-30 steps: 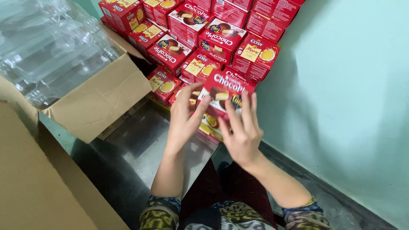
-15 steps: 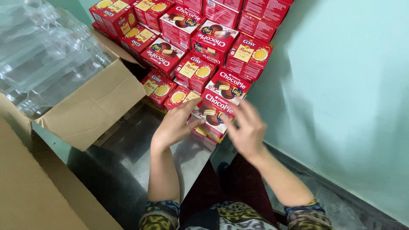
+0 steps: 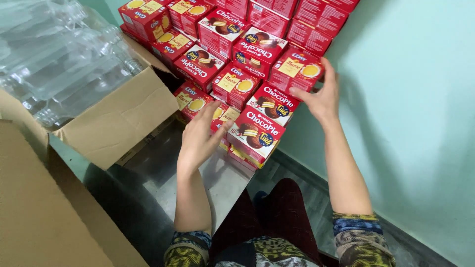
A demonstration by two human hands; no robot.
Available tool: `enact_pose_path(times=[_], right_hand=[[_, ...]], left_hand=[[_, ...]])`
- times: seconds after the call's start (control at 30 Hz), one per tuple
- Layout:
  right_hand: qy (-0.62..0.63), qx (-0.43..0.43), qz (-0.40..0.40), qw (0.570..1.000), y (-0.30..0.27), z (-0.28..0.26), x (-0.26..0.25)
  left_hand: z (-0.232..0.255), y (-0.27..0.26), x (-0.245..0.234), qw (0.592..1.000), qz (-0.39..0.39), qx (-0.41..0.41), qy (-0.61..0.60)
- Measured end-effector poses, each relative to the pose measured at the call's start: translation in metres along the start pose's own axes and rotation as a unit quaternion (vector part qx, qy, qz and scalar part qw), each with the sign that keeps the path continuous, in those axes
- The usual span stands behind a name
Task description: The person repeatedly picks small snack boxes from a large pile and places them into a cardboard box. They handle both red and yellow boxes, arranging them in rows inside the container.
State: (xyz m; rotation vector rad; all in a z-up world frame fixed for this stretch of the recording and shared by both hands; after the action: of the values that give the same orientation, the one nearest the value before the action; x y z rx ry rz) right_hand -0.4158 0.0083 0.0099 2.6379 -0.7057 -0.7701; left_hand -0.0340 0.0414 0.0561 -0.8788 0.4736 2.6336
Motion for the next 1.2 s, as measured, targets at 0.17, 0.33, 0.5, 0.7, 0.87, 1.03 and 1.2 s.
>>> enact_pose_path(times=[0.17, 0.33, 0.5, 0.7, 0.87, 1.03, 1.2], right_hand=[[-0.028, -0.050, 0.054, 0.997, -0.030, -0.060, -0.005], [0.038, -0.115, 0.027, 0.992, -0.060, -0.118, 0.056], [-0.016, -0.115, -0.101, 0.988, -0.087, -0.154, 0.128], [-0.152, -0.051, -0.274, 0.948, -0.088, -0.138, 0.158], [-0.195, -0.095, -0.308, 0.926, -0.075, -0.133, 0.153], [-0.171, -0.183, -0.191, 0.949, -0.024, -0.123, 0.139], [-0.365, -0.106, -0.094, 0.920, 0.042, -0.115, 0.114]], left_hand=[[0.013, -0.001, -0.015, 0.991, 0.087, -0.015, -0.096], [-0.011, 0.005, 0.000, 0.956, 0.109, 0.009, -0.273], [-0.046, 0.007, 0.006, 0.900, 0.174, 0.026, -0.398], [-0.074, 0.015, -0.009, 0.959, 0.179, -0.033, -0.219], [-0.070, 0.024, 0.009, 0.989, 0.105, -0.104, -0.011], [-0.050, 0.021, 0.011, 0.993, 0.058, -0.091, 0.048], [-0.046, 0.021, 0.009, 0.987, -0.008, -0.163, -0.009]])
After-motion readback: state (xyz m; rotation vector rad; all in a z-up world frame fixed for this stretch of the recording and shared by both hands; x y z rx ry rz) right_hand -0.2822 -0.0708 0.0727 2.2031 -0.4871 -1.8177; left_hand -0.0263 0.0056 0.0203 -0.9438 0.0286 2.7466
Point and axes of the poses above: each hand's wrist, its own y-axis towards the middle knuckle, its own x-axis out of the palm, z = x × y, the point moved 2 cm from there along y, towards the middle knuckle, and after that the axes turned 1 degree about -y, right-handed, at the moved point
